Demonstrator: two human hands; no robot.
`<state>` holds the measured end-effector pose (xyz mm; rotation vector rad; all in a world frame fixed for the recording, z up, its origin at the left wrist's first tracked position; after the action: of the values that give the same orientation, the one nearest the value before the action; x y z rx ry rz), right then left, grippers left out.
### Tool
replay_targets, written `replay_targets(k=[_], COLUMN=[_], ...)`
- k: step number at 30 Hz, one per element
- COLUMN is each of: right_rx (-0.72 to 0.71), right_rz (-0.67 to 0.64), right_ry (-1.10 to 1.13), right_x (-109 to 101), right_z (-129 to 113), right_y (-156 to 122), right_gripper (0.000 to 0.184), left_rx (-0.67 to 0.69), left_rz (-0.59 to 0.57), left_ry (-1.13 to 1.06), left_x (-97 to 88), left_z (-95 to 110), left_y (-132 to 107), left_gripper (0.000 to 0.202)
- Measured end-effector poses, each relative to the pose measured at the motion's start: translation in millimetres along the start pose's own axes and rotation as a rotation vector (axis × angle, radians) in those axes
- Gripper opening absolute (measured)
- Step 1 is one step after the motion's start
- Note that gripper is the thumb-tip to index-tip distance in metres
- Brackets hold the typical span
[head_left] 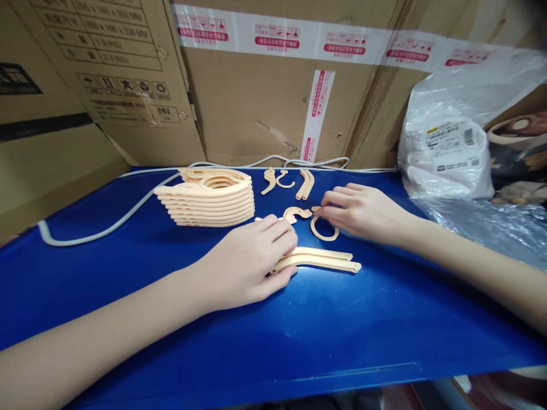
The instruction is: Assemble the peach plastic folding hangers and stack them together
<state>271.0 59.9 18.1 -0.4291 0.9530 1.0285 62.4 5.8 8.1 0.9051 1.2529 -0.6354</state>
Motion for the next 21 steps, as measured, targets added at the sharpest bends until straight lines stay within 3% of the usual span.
replay_targets(k=[6, 21], right_rx=[-0.032, -0.091], right_rz=[-0.021, 0.112], right_ry=[-0.023, -0.125], right_x=[-0.3, -1.7], right_z=[-1.8, -5.7], right_y=[-2.1, -4.3], right_gripper=[0.024, 0.018], left_rx=[-0.012, 0.007], left_rz=[-0.044, 0.111], left_ry=[-0.035, 0.072], left_x=[1.0, -2.4], left_z=[1.3, 1.0], left_y=[0.6, 2.4], left_gripper=[0.017, 0.024])
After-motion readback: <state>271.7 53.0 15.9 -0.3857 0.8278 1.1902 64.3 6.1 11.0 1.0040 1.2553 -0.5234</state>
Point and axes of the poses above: each hand's wrist, its own y-axis towards the middle knuckle, its own x-axis out of the palm, z = x × y, the point moved 3 cm from there along y, towards the middle knuckle, and after that the axes turned 4 degrees about -z, right-handed, at the moved point
